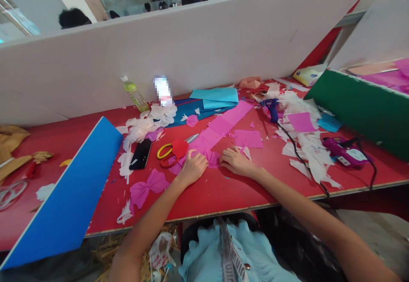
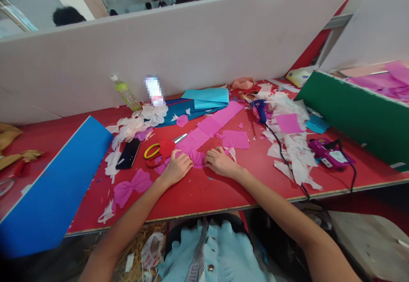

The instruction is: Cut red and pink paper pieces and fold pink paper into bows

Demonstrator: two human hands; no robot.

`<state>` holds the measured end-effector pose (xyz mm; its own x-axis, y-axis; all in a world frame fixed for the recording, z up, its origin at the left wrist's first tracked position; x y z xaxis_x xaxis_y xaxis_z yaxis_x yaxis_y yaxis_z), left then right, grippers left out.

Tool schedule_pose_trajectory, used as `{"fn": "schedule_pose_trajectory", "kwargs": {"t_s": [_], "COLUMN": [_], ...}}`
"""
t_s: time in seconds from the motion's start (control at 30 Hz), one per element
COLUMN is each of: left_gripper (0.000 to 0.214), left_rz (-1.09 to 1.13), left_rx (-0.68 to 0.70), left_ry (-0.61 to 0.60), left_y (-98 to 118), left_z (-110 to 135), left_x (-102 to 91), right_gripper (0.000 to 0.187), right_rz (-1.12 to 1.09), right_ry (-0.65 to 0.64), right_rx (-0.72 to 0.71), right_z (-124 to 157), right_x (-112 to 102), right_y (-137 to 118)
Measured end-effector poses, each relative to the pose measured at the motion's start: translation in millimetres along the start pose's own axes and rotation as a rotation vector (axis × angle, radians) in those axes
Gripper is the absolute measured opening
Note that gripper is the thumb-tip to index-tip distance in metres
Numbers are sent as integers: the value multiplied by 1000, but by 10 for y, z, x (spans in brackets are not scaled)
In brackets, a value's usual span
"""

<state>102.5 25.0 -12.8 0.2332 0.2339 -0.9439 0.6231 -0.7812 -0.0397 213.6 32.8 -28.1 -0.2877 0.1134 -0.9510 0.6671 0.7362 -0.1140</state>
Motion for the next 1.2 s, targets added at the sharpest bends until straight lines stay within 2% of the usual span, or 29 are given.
{"fn": "schedule_pose_trajectory", "kwargs": {"t_s": [0.17,0.4,0.5,0.67,0.97,1.2], "left_gripper": [20,21,22,23,22,20], "left_rz": [0,-15,-17,-15,8,-1], "left_rx": [1,-3,0,33,45,41], "left_ry": [-1,-3,1,-14,-40,-53], "left_y": [-1,-9,-10,13,54,61], "left_z": [2,2,2,3,-16,-14], "left_x": [-4,12,10,36,35,36], "right_gripper": [26,26,24,19,17,18], "right_rz": [105,103,30,-179,-213,-155], "right_ry": [14,17,25,96,10,-5], "right_rx": [-59,-57,-42,60,24,-3], "right_z": [0,5,9,-7,-56,-56], "right_x": [-9,-13,-18,-74,-36,3], "right_y": [-17,0,56,213,59,22]}}
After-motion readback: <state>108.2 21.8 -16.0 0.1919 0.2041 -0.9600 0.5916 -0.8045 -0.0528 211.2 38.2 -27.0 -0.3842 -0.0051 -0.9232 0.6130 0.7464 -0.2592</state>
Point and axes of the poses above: each hand's wrist, its own z-axis away from the middle knuckle, its own x-axis out of the palm, y = z × x, the point moved 8 cm from there along -z, towards the middle knuckle, and after that the axes turned 4 degrees about z, right-handed, at the moved point
